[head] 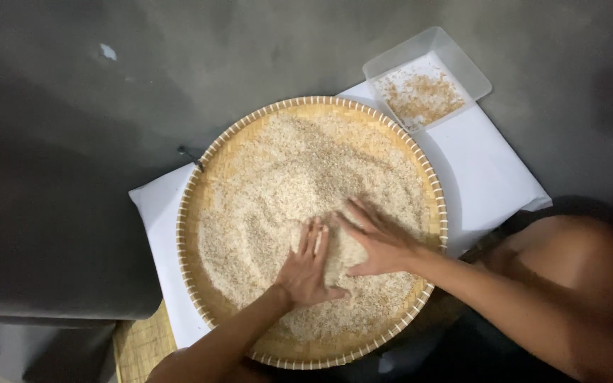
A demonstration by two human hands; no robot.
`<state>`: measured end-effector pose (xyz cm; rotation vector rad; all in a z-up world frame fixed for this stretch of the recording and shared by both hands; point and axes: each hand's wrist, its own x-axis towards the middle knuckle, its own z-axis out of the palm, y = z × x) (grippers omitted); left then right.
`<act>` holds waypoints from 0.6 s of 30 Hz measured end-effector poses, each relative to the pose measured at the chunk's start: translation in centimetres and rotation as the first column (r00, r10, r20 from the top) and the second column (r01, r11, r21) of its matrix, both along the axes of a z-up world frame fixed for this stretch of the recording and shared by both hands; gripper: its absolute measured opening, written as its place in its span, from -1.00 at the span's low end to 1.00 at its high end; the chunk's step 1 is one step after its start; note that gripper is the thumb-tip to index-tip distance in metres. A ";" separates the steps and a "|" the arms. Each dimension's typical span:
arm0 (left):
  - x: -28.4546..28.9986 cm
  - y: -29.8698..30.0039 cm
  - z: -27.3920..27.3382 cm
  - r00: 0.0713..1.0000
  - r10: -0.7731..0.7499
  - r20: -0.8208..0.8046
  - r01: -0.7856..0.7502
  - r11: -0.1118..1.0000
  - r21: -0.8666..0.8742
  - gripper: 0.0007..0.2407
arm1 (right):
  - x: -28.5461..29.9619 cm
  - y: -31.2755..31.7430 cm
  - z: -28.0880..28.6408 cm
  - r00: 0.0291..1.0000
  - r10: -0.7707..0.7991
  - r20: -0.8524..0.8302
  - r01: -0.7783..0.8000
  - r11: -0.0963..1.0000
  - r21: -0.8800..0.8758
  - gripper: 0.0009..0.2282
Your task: Manually sorting through a large tray of grains to remove small impurities or discolored pieces by hand.
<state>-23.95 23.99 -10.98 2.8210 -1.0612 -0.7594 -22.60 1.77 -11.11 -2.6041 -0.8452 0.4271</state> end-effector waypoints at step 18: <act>11.0 5.6 -5.3 0.913 0.278 0.298 -0.320 0.942 0.103 -0.22 | 5.5 -3.5 -2.9 0.969 -0.187 0.160 0.199 0.978 -0.057 -0.30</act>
